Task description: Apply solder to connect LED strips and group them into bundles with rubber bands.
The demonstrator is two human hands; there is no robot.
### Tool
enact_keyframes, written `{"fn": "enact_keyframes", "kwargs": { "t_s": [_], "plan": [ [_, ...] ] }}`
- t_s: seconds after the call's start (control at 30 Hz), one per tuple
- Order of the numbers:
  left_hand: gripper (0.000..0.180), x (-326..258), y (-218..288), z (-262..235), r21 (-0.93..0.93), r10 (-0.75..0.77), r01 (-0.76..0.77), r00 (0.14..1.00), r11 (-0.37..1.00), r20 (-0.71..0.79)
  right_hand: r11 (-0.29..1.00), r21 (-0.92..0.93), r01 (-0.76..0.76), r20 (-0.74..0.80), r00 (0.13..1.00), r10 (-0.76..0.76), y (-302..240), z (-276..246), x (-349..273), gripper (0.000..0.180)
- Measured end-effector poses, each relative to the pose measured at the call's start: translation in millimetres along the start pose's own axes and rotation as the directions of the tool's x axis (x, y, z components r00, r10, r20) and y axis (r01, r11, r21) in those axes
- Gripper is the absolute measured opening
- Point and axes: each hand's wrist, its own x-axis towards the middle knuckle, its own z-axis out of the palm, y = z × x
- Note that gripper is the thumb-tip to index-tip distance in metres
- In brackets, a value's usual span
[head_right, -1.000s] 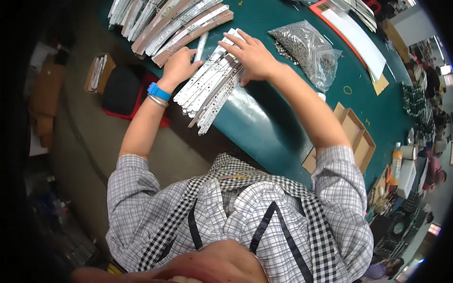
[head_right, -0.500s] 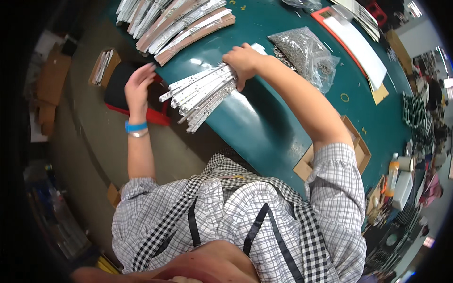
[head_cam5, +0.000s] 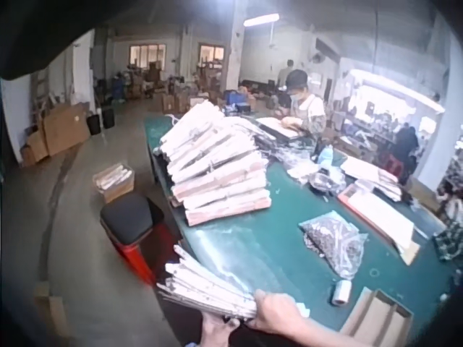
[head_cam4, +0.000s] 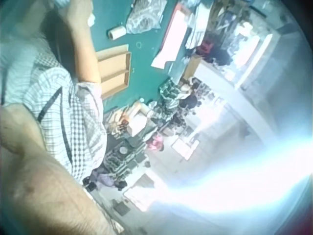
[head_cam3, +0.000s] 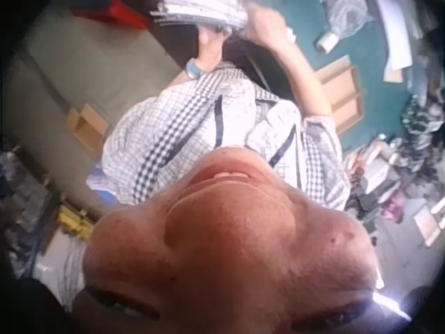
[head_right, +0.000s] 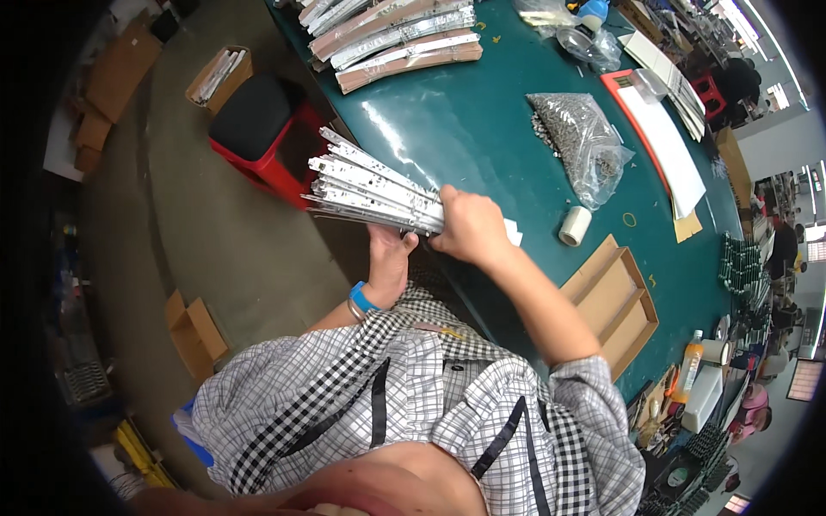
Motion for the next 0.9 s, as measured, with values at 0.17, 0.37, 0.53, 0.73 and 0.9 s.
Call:
{"fn": "enact_keyframes", "kwargs": {
  "t_s": [0.17, 0.37, 0.53, 0.73, 0.9],
  "plan": [
    [0.09, 3.4, 59.1, 54.9, 0.018, 0.121, -0.124, 0.983, 0.992, 0.14, 0.82, 0.56, 0.115, -0.269, 0.962, 0.049, -8.7, -2.2, -47.2, 0.048],
    [0.089, 44.8, 64.3, 113.0, 0.282, 0.241, -0.456, 0.792, 0.844, 0.561, 0.587, 0.728, 0.355, -0.504, 0.857, 0.108, 31.5, -11.7, -53.1, 0.075],
    [0.089, 33.8, 45.9, 141.6, -0.015, 0.195, -0.25, 0.714, 0.968, 0.672, 0.302, 0.848, 0.437, -0.48, 0.873, 0.084, 70.7, 4.1, -68.0, 0.096],
    [0.086, 48.9, 53.2, 132.4, 0.095, -0.08, 0.013, 0.65, 0.995, 0.756, 0.551, 0.721, 0.421, -0.547, 0.834, 0.078, 70.2, -4.2, -81.4, 0.122],
    [0.109, 52.2, 42.9, 151.9, 0.267, 0.048, -0.29, 0.756, 0.919, 0.653, 0.329, 0.877, 0.35, -0.397, 0.914, 0.086, 72.2, -8.6, -76.1, 0.122]
  ]
}}
